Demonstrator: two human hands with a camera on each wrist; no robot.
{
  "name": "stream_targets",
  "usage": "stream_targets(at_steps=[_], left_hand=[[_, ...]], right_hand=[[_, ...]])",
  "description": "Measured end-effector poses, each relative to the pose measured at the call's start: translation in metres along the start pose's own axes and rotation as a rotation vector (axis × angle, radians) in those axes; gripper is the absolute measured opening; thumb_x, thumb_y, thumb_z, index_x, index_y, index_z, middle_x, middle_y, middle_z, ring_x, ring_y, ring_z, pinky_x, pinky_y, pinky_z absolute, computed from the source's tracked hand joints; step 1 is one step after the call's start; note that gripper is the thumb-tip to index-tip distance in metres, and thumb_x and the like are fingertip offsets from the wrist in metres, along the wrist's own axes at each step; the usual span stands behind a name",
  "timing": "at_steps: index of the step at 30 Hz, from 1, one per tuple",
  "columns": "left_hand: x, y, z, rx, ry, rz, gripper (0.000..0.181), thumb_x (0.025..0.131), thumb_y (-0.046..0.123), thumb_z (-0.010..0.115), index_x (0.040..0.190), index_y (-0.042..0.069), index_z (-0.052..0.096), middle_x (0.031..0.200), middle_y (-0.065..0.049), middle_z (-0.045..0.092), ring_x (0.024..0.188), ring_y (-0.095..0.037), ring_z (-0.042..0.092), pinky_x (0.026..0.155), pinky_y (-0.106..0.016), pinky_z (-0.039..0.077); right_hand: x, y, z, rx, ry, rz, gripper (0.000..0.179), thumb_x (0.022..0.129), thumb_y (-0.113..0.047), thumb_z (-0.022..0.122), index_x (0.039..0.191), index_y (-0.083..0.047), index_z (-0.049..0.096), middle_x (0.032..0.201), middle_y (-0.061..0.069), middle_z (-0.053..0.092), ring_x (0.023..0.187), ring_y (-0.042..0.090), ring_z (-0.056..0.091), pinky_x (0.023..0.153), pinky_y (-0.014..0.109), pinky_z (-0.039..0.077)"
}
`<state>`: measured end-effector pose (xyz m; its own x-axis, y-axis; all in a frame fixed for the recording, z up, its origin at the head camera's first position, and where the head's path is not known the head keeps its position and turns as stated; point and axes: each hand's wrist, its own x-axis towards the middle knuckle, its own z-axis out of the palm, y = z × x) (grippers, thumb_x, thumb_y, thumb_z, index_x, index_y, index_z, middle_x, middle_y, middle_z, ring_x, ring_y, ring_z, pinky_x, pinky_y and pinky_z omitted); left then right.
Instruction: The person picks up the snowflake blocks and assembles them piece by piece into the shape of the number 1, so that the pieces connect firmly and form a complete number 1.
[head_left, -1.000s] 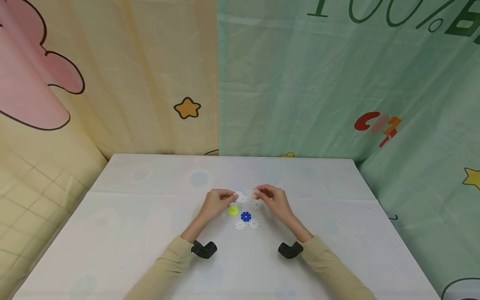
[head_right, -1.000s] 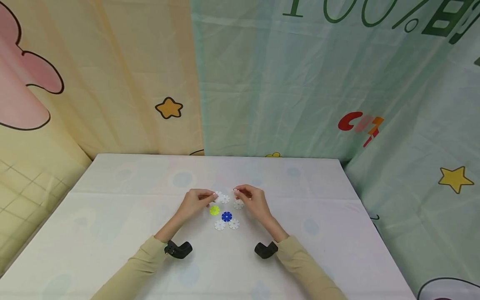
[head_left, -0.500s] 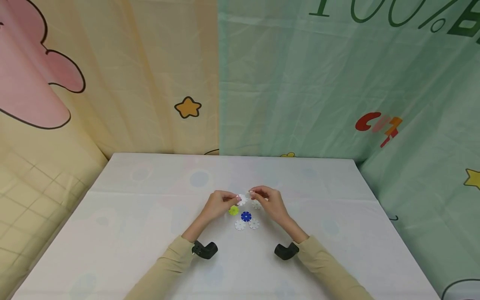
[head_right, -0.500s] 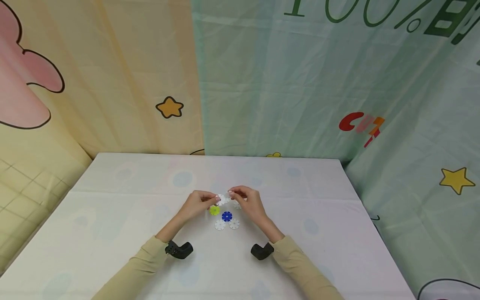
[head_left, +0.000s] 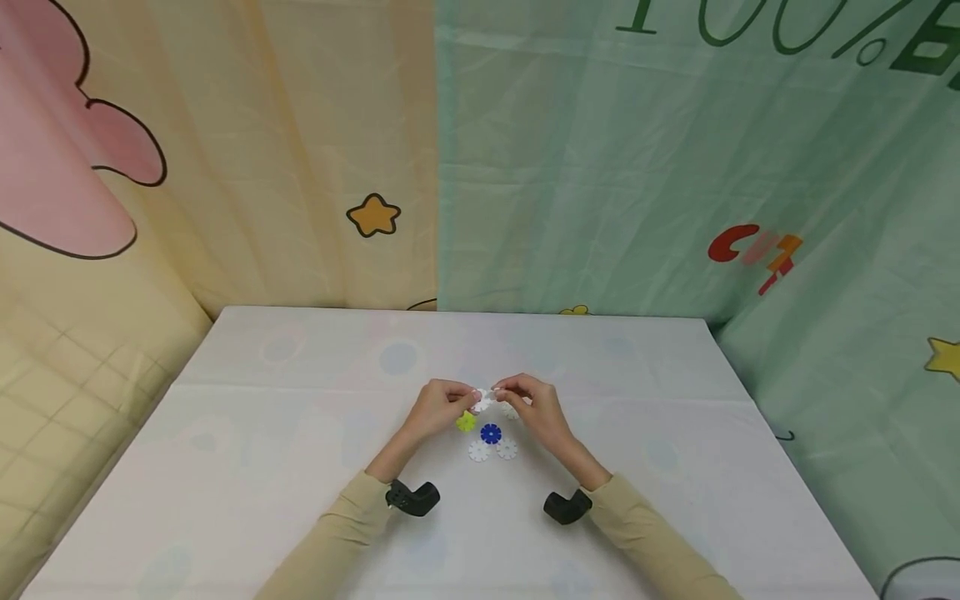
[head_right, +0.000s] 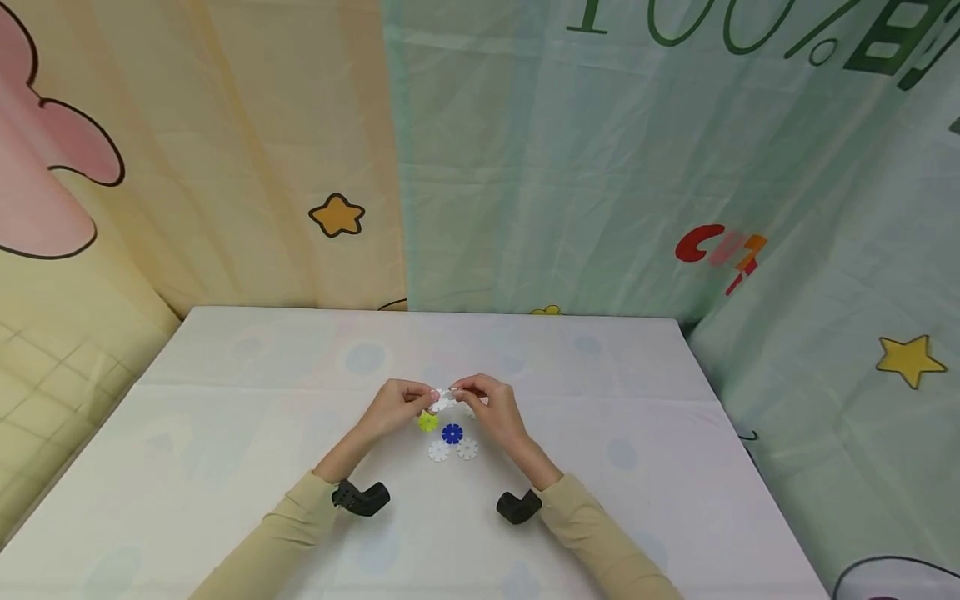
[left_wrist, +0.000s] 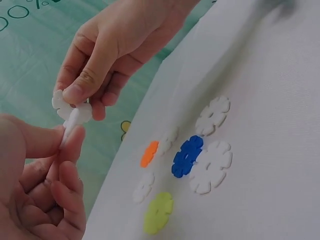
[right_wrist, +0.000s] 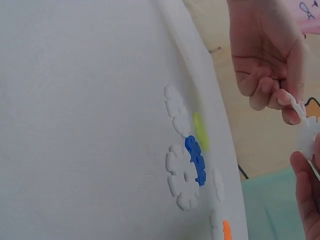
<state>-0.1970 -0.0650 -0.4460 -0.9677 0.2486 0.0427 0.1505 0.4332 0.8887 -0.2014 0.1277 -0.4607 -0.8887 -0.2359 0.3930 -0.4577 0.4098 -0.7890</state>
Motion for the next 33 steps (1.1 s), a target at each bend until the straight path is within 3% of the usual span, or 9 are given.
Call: stream_targets(at_steps=[6,10,13,18,22,27,33], left_hand=[[-0.001,-0.002,0.002,-0.031,0.015,-0.012,0.021,0.093,0.013,0.061,0.098,-0.004,0.072,0.077,-0.013,0.072,0.067,-0.022,0.064,0.055,-0.018,0.044],[-0.002,-0.003,0.004,-0.042,0.024,0.004,0.023,0.094,0.015,0.062,0.099,-0.004,0.072,0.077,-0.013,0.072,0.066,-0.020,0.063,0.055,-0.019,0.045],[-0.003,-0.003,0.004,-0.067,0.026,0.016,0.024,0.093,0.015,0.062,0.101,-0.005,0.071,0.078,-0.015,0.073,0.069,-0.026,0.066,0.054,-0.018,0.045],[-0.004,-0.003,0.004,-0.140,0.017,0.026,0.024,0.093,0.012,0.062,0.109,-0.004,0.068,0.082,-0.019,0.071,0.074,-0.036,0.065,0.054,-0.020,0.046],[-0.004,-0.002,0.004,-0.168,0.000,0.057,0.029,0.092,0.007,0.063,0.119,-0.001,0.064,0.089,-0.020,0.068,0.077,-0.036,0.064,0.056,-0.020,0.046],[-0.004,-0.002,0.004,-0.149,-0.015,0.064,0.031,0.090,0.013,0.066,0.118,0.000,0.065,0.093,-0.019,0.068,0.077,-0.037,0.064,0.057,-0.017,0.044],[-0.004,-0.004,0.006,-0.093,0.046,0.027,0.027,0.089,0.023,0.069,0.107,0.003,0.070,0.087,-0.011,0.071,0.071,-0.031,0.064,0.056,-0.019,0.045]], right_hand=[[-0.001,-0.001,0.004,-0.002,-0.001,-0.056,0.008,0.086,0.001,0.065,0.092,0.003,0.069,0.089,0.016,0.072,0.080,0.028,0.069,0.075,0.037,0.057],[0.000,-0.002,-0.002,0.007,-0.027,-0.071,0.009,0.087,-0.007,0.066,0.092,-0.003,0.071,0.090,0.010,0.072,0.081,0.019,0.069,0.074,0.029,0.057],[0.001,-0.001,-0.007,0.035,-0.046,-0.082,0.012,0.088,-0.012,0.066,0.095,-0.004,0.073,0.090,0.009,0.073,0.081,0.015,0.070,0.074,0.022,0.055],[0.003,-0.005,-0.010,0.078,-0.068,-0.033,0.016,0.090,-0.008,0.064,0.103,-0.001,0.071,0.092,0.014,0.073,0.083,0.022,0.071,0.076,0.018,0.054],[0.004,-0.001,-0.009,0.093,-0.066,-0.010,0.017,0.091,-0.008,0.063,0.104,-0.003,0.072,0.095,0.013,0.070,0.086,0.025,0.070,0.078,0.021,0.055],[0.005,-0.001,-0.007,0.050,-0.043,-0.015,0.015,0.089,-0.012,0.066,0.101,-0.006,0.073,0.096,0.009,0.072,0.086,0.020,0.069,0.079,0.021,0.055],[0.006,-0.003,-0.006,0.011,-0.051,-0.004,0.015,0.087,-0.015,0.070,0.100,-0.007,0.073,0.097,0.008,0.073,0.084,0.017,0.069,0.076,0.020,0.054]])
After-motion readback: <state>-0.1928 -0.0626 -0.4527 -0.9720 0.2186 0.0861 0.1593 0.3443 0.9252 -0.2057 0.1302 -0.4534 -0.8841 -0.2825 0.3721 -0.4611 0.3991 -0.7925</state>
